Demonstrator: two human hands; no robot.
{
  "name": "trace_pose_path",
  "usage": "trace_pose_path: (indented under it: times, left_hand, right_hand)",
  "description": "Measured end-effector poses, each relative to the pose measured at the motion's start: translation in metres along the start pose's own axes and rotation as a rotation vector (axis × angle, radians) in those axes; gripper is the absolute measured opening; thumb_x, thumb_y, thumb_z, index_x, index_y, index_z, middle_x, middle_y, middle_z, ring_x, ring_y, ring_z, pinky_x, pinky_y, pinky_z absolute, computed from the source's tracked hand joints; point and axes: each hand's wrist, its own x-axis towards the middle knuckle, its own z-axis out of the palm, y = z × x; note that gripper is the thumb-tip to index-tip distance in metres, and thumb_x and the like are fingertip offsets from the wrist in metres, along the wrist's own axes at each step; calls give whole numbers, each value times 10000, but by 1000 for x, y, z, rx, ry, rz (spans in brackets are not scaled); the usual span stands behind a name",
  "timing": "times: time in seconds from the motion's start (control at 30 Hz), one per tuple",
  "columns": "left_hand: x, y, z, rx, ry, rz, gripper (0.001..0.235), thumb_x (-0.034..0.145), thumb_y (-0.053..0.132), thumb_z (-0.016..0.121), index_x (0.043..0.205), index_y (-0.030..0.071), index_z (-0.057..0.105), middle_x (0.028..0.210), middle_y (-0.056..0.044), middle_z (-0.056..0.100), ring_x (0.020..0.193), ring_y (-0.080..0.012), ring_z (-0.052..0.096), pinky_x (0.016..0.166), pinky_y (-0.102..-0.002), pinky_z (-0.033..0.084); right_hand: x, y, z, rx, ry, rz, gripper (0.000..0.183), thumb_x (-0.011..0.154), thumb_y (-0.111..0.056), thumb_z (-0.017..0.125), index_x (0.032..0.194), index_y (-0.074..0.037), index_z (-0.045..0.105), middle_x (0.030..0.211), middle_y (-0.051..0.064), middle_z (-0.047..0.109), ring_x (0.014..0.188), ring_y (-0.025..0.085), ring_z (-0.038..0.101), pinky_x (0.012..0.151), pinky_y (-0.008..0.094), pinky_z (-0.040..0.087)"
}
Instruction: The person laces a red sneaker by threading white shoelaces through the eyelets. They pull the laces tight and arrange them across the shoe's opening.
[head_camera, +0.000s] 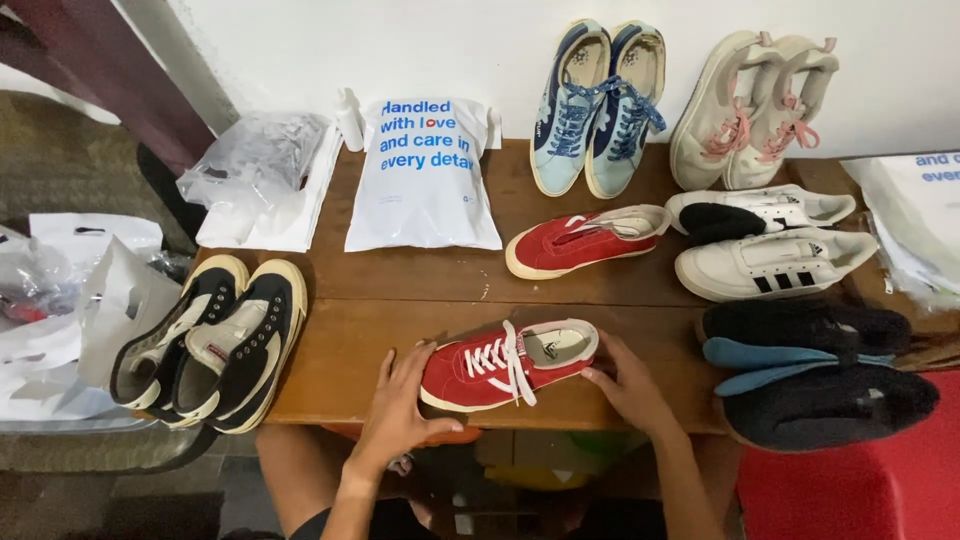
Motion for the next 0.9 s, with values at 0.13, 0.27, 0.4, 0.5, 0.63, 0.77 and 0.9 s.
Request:
trace_pose_path:
  times: [0.13,0.27,0.4,0.5,0.63,0.77,0.9]
  left_hand:
    - [1,-2,5,32,60,10,1018,771,559,839,1531,94,345,1536,-128,500,1424,-303,461,1217,-587,185]
    - [1,0,4,54,76,2,1027,726,608,843,1501,96,405,1501,-118,534,1424,-280,457,1227,-552,193]
    - [2,3,2,42,70,-18,1017,722,623,833,1491,102,418,1491,-105,549,1424,-272,460,1226,-551,192]
    - [2,0,4,55,78,-9,1017,739,646,803,1507,112,405,1494,-117,545,1409,-278,475,1223,-551,196]
    - [2,-4,6,71,78,-5,1037,721,672,803,1501,110,415,1494,-110,544,1408,-276,473,1222,-551,199]
    - [3,0,3,70,90,6,1018,738,663,795,1501,111,411,1486,-113,551,1395,-274,490,1213,-553,214]
    - [1,-2,5,73,85,6,1014,746,679,769,1501,109,404,1485,-117,544,1410,-274,473,1222,-546,196]
  right_hand:
    - [13,-23,-32,133,-210,198,840,875,-167,698,1604,-250,288,1566,47,486,1287,210,602,1101,367,500]
    - [47,-29,-58,-178,55,6,776,889,-269,676,1574,-147,333,1617,114,375,1431,273,438,1165,439,349]
    - [91,-36,-75,-281,336,-71,744,886,-59,695,1553,-127,371,1534,213,351,1204,328,567,1063,427,460]
    - [125,-7,-79,-397,345,-177,688,883,-59,690,1509,-61,405,1535,239,356,1347,393,471,1098,448,410]
    - [146,-14,-64,-495,290,-75,701,868,-129,766,1489,-44,452,1600,187,347,1427,363,419,1159,453,353]
    - [161,1,-51,-466,378,-241,481,844,-151,811,1260,-27,605,1311,175,585,1166,348,591,919,452,500]
    - [157,5,-46,-422,461,-302,307,847,-105,832,1031,-45,593,1086,166,629,979,317,616,788,410,517]
